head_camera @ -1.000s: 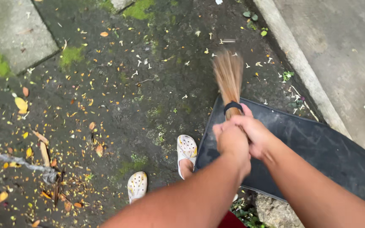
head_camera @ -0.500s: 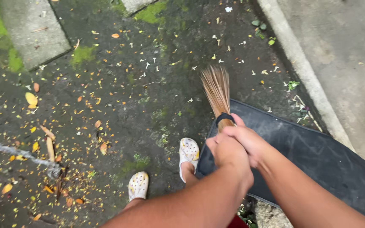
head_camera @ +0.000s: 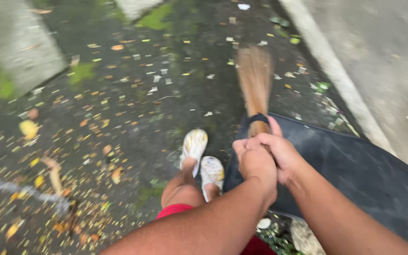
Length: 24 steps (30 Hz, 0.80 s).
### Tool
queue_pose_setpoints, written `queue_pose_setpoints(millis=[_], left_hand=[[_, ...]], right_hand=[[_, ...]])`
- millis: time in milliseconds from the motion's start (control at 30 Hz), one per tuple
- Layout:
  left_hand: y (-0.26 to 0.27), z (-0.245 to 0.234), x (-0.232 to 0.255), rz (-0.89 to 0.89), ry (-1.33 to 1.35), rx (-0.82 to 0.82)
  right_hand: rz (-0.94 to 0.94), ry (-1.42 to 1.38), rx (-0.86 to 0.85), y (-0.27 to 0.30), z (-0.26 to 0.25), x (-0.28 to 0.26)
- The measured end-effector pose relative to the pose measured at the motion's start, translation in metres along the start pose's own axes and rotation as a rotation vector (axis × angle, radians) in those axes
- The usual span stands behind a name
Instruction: The person sweeps fallen leaves and debris along an outdoor pathway using a handheld broom.
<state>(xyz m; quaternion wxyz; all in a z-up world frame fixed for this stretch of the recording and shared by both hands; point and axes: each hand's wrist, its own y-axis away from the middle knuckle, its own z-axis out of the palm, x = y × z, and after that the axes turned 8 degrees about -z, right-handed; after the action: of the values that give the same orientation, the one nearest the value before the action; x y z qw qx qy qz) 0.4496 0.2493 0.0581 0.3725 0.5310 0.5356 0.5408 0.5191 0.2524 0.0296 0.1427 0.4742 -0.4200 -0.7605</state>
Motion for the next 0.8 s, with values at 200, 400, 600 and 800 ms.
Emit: queue_pose_setpoints(millis=[200,400,600,800], left_hand=[[-0.034,0.078,-0.005,-0.009,-0.554,-0.530],[-0.077,0.080,0.044,-0.018,-0.214,-0.254],[-0.049,0.021,0.057,-0.070,0.155,0.122],[0.007,0.071,0.016,-0.141,0.027,-0.107]], right_hand=[[-0.055,-0.302,0.353,-0.021,-0.125,0.019],[0.161,-0.075,0.172,-0.099,-0.070,0.011],[0.260,0.029,0.019,-0.053,0.034,-0.035],[0.194,0.045,0.179,-0.001,-0.030,-0.079]])
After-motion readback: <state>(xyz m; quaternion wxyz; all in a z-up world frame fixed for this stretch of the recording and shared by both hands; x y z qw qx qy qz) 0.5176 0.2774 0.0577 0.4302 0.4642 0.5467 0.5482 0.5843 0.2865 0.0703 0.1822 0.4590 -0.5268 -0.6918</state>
